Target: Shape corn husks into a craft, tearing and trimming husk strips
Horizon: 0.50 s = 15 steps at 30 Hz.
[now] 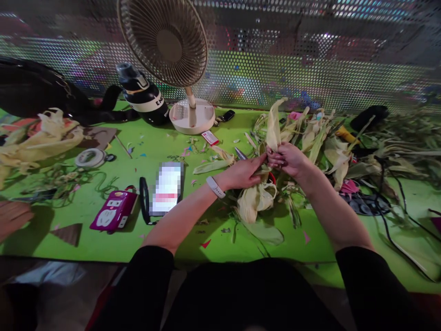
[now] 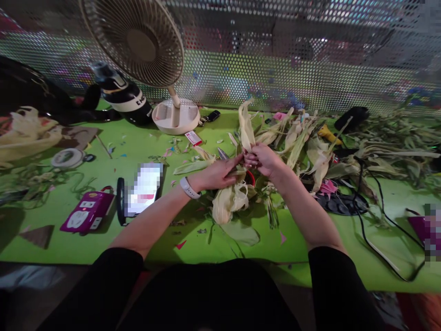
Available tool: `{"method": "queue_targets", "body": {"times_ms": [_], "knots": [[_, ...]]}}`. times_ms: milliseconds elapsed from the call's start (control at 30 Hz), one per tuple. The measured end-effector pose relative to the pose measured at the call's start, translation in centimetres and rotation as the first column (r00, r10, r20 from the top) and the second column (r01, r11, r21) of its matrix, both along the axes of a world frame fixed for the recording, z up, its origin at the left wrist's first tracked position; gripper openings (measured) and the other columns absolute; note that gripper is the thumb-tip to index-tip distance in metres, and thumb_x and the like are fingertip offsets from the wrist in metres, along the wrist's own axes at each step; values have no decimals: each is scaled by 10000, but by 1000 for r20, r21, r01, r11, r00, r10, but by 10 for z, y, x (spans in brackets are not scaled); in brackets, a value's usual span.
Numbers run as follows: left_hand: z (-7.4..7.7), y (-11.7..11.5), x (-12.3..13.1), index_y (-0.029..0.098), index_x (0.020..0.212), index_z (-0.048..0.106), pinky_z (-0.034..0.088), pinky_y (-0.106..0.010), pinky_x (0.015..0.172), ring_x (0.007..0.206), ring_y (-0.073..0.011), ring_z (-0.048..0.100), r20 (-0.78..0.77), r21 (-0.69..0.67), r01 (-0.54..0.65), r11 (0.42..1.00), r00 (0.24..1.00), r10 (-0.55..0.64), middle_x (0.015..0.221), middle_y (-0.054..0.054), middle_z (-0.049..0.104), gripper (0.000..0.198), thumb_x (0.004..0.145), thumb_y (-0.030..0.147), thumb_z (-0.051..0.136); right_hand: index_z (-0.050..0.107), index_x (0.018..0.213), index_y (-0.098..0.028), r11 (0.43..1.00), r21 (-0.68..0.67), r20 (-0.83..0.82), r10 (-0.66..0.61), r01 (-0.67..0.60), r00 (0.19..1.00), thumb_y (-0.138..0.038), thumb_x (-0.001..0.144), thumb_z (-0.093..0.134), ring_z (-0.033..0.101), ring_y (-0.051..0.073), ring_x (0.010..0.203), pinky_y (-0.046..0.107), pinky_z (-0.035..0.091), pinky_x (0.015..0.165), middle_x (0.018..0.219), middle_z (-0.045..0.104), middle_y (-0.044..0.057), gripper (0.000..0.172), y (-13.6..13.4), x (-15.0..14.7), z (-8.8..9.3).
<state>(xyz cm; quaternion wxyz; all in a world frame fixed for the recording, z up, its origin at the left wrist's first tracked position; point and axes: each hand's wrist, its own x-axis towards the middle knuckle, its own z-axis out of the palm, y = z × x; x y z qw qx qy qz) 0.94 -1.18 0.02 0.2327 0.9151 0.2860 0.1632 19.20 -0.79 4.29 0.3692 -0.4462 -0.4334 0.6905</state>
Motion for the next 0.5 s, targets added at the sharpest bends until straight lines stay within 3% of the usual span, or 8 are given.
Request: {"method": "queue_targets", "body": {"times_ms": [267, 333, 400, 500], "knots": [[25, -10, -4, 116, 1366, 415, 508, -345, 799, 918, -252, 671, -117, -41, 161, 986, 979, -165, 1055, -152, 684, 485, 898, 232, 459, 482, 557, -172, 957, -49, 29, 289, -287, 957, -137, 688, 596, 168, 32, 334, 189, 255, 377, 356, 272, -102, 177, -3, 14, 7], [22, -8, -6, 140, 1405, 371, 511, -360, 852, 989, -255, 664, -40, -78, 145, 986, 988, -149, 1133, -155, 666, 517, 907, 241, 466, 477, 553, -182, 968, 9, 18, 249, -249, 968, -152, 702, 595, 196, 45, 337, 214, 292, 397, 365, 284, -92, 193, -6, 13, 11], [15, -5, -5, 175, 1466, 267, 490, -388, 955, 1131, -268, 622, 148, -142, 109, 984, 985, -88, 1293, -168, 595, 638, 895, 285, 531, 459, 572, -199, 984, 125, -31, 134, -129, 991, -176, 726, 577, 230, 64, 354, 234, 339, 434, 390, 276, -87, 196, -10, 7, 16], [0, -8, 3, 209, 1481, 171, 420, -418, 1083, 1324, -299, 485, 432, -256, 51, 965, 900, 67, 1455, -173, 447, 899, 786, 374, 716, 428, 611, -219, 961, 270, -125, -24, 57, 992, -231, 767, 564, 236, 84, 382, 237, 348, 455, 433, 228, -86, 207, -18, -6, 21]]}}
